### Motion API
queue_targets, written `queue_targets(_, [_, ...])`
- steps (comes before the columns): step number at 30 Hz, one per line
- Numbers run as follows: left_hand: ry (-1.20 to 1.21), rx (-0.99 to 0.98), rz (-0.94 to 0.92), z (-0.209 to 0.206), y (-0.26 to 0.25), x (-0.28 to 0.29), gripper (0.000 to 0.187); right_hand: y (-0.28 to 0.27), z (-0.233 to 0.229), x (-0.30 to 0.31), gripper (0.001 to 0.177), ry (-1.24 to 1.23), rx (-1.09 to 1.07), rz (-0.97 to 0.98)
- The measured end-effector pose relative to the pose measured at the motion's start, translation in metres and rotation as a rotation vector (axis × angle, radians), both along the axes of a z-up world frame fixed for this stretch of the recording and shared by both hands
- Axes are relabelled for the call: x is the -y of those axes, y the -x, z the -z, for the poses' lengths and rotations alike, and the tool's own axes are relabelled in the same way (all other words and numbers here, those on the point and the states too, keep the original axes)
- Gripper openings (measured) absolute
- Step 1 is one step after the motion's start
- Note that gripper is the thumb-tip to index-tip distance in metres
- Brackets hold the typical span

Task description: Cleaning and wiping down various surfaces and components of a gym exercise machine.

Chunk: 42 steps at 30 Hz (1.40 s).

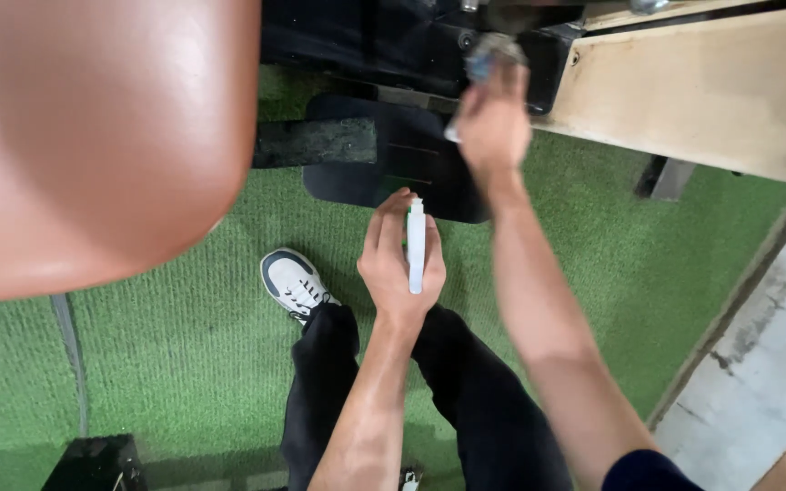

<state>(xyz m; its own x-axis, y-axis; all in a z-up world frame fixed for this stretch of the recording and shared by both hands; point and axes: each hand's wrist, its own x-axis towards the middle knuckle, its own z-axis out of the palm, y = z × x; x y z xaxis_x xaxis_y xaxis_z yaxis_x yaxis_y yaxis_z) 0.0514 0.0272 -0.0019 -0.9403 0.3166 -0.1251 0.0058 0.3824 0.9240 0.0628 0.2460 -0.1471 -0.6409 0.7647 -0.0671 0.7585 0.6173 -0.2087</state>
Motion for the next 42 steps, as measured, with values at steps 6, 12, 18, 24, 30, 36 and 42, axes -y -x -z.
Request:
queue_targets(6, [0.002,-0.047,-0.011,0.002,-0.005,0.015,0.029,-0.041,0.032,-0.048,0.054,-0.116,0.019,0.125])
queue_targets(12, [0.054,0.142,0.019,0.009,-0.012,0.025,0.021,-0.060,-0.016,0.040,0.064,0.082,0.209,-0.328])
queue_targets(18, [0.050,0.088,0.046,0.008,-0.010,0.030,0.023,-0.117,0.058,0.065,0.058,-0.059,0.030,-0.286])
queue_targets(24, [0.040,0.058,0.053,0.014,0.003,0.041,0.025,-0.021,0.135,0.137,0.061,0.020,0.024,-0.337])
queue_targets(30, [0.105,-0.051,0.029,0.015,0.019,0.053,0.028,0.072,0.138,0.182,0.030,0.763,0.149,-0.448])
queue_targets(36, [0.111,-0.018,-0.010,0.016,0.026,0.067,0.028,0.033,0.076,0.132,0.046,0.434,0.163,-0.565])
queue_targets(42, [0.110,0.112,0.019,0.012,0.032,0.072,0.027,-0.092,0.038,0.061,0.072,0.155,0.189,-0.208])
